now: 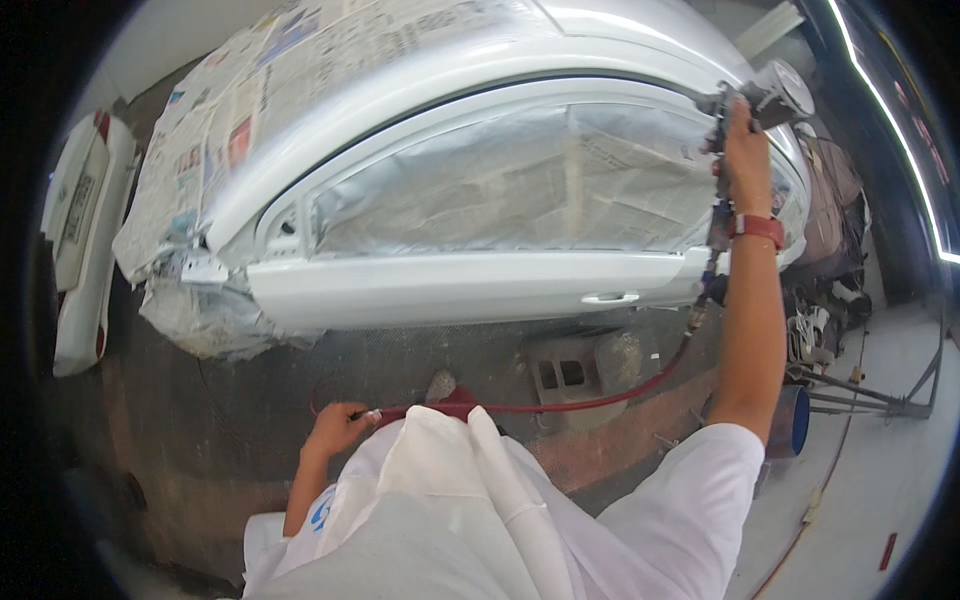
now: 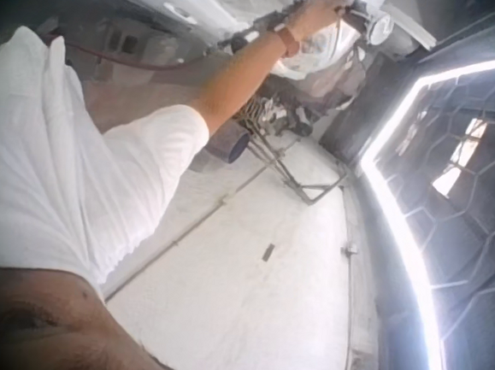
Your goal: The person uses a spray gun to apply white paint to a car bumper and then to a car door. They move around the parts to cover different areas, holding the spray gun in the right hand and the hose in the left.
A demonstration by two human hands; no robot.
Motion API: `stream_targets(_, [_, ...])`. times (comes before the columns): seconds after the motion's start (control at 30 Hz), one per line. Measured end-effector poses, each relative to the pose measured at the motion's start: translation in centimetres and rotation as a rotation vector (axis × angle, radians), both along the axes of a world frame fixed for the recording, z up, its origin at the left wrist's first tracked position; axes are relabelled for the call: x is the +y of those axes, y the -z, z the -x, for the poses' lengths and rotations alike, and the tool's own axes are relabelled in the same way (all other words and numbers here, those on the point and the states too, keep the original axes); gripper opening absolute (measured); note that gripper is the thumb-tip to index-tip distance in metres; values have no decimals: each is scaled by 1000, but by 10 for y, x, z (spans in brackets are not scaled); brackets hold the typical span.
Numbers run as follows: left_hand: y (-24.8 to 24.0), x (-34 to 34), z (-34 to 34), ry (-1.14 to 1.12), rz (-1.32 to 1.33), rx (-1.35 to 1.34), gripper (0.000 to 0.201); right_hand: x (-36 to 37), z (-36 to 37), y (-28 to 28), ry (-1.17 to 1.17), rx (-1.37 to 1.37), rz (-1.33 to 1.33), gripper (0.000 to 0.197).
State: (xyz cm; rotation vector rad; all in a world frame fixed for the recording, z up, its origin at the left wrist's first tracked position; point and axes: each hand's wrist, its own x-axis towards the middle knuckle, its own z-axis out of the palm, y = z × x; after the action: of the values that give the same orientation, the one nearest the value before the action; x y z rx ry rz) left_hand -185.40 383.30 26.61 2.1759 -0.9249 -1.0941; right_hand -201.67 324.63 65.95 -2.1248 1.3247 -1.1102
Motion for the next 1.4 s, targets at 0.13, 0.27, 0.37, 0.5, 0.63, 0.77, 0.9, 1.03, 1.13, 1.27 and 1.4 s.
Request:
stream_targets(0.13, [50, 80, 3, -114, -31, 1, 42, 127, -75, 42, -262, 29, -59, 70])
stream_targets(0.27, [89, 160, 11, -266, -117, 5, 47, 234, -144, 86, -499, 62, -98, 70])
stream_targets(0.37, [107, 224, 27, -371, -224, 27, 49, 297, -188, 129, -585, 81, -161, 66])
stream_targets(0.5, [126, 288, 49, -521, -220, -23, 49, 367, -247, 191, -739, 77, -102, 60])
stream_targets(0.63, [140, 335, 71, -642, -205, -38, 47, 440, -292, 235, -858, 129, -164, 66])
stream_targets(0.77, [150, 361, 85, -672, -274, -24, 46, 496, -326, 259, -977, 81, -108, 60])
stream_targets(0.9, [154, 353, 86, -663, -277, 8, 46, 484, -325, 250, -1045, 183, -655, 64])
stream_targets(1.03, [144, 311, 80, -585, -129, -34, 47, 423, -286, 204, -836, 291, -470, 71])
stream_targets(1.13, [127, 266, 76, -468, -96, 40, 48, 360, -235, 156, -660, 295, -266, 76])
stream_targets(1.27, [100, 197, 76, -325, -6, -7, 47, 265, -156, 95, -443, 257, -140, 77])
stream_targets(1.4, [75, 128, 86, -241, 25, 5, 45, 166, -80, 48, -255, 120, -82, 67])
